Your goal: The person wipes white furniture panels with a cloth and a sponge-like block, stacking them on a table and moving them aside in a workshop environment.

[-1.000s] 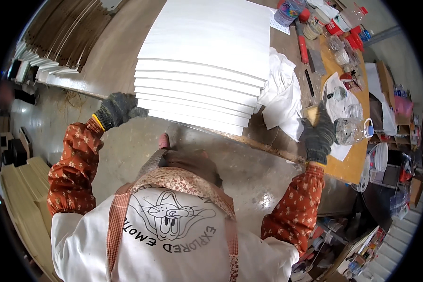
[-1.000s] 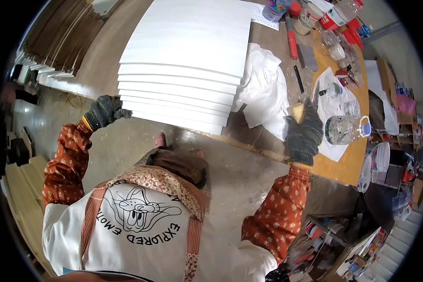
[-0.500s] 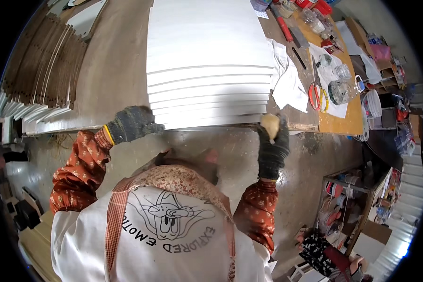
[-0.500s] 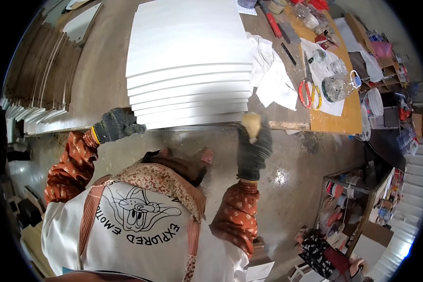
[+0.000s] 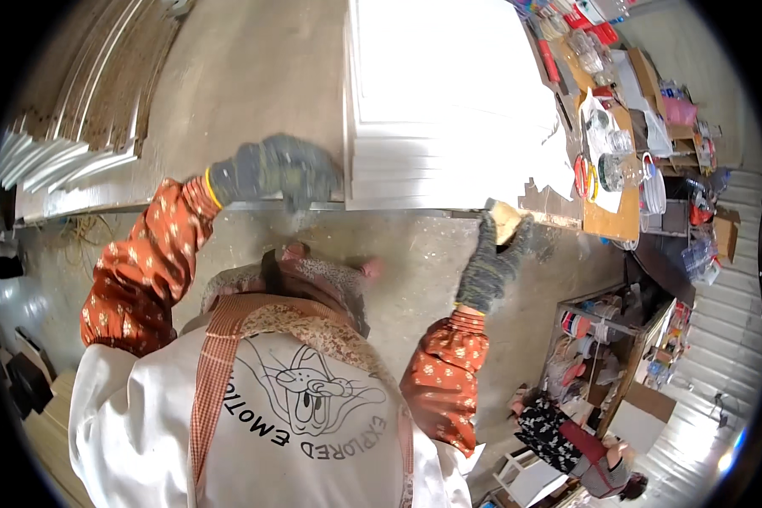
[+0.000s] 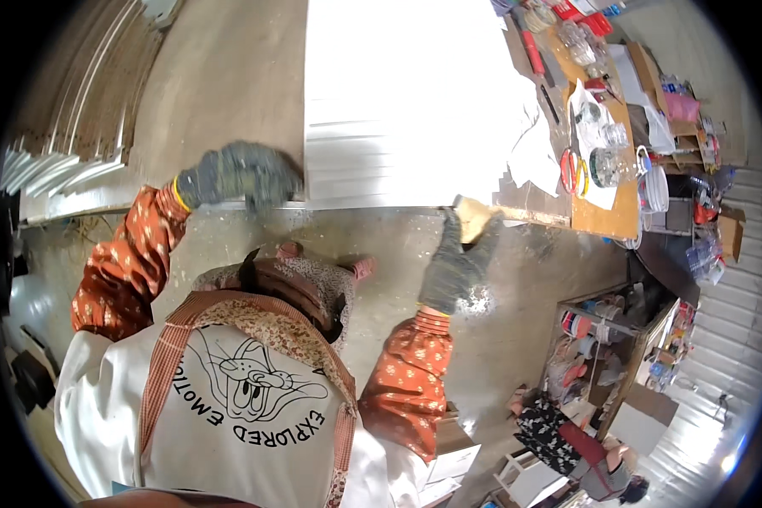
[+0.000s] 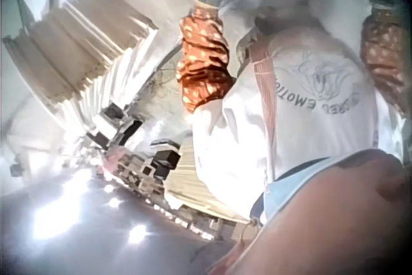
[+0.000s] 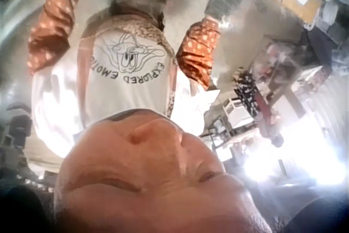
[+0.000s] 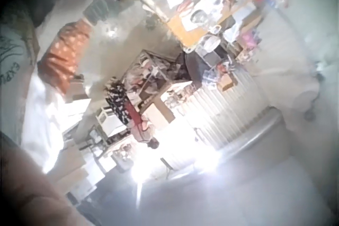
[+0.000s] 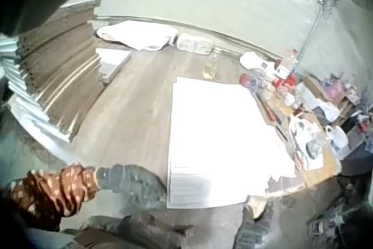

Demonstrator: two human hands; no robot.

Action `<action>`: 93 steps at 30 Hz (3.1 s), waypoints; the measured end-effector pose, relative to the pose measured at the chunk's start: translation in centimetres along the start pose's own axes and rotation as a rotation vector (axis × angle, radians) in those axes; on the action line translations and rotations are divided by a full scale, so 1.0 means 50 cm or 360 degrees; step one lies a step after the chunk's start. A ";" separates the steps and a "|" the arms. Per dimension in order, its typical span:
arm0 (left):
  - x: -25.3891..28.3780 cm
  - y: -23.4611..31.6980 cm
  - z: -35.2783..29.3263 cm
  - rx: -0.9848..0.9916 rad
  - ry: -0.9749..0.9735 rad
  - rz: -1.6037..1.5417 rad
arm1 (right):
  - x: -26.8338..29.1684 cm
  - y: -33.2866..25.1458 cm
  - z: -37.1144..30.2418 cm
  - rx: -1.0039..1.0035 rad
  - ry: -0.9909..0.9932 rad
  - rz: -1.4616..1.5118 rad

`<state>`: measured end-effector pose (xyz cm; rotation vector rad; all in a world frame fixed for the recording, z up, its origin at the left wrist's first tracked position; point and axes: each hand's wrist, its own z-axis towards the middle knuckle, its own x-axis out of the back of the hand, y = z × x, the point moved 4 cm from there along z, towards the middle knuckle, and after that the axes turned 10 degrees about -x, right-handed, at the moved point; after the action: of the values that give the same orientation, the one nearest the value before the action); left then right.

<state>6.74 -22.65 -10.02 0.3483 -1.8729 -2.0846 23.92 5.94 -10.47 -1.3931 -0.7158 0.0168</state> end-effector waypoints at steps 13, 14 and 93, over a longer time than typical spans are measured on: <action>0.132 -0.078 -0.094 -0.0390 0.0914 -0.0399 | -0.164 -0.056 -0.316 0.1534 -0.0508 -0.0688; 0.134 -0.083 -0.093 -0.0347 0.0939 -0.0569 | -0.156 -0.075 -0.306 0.1502 -0.0486 -0.0618; 0.134 -0.032 -0.072 -0.0498 0.0925 -0.0057 | -0.180 -0.195 -0.225 0.1713 -0.0398 -0.0799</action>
<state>1.83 -28.44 -11.80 0.8070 -1.1963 -1.9713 18.20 -9.80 -5.80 -0.1682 -1.0321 0.1586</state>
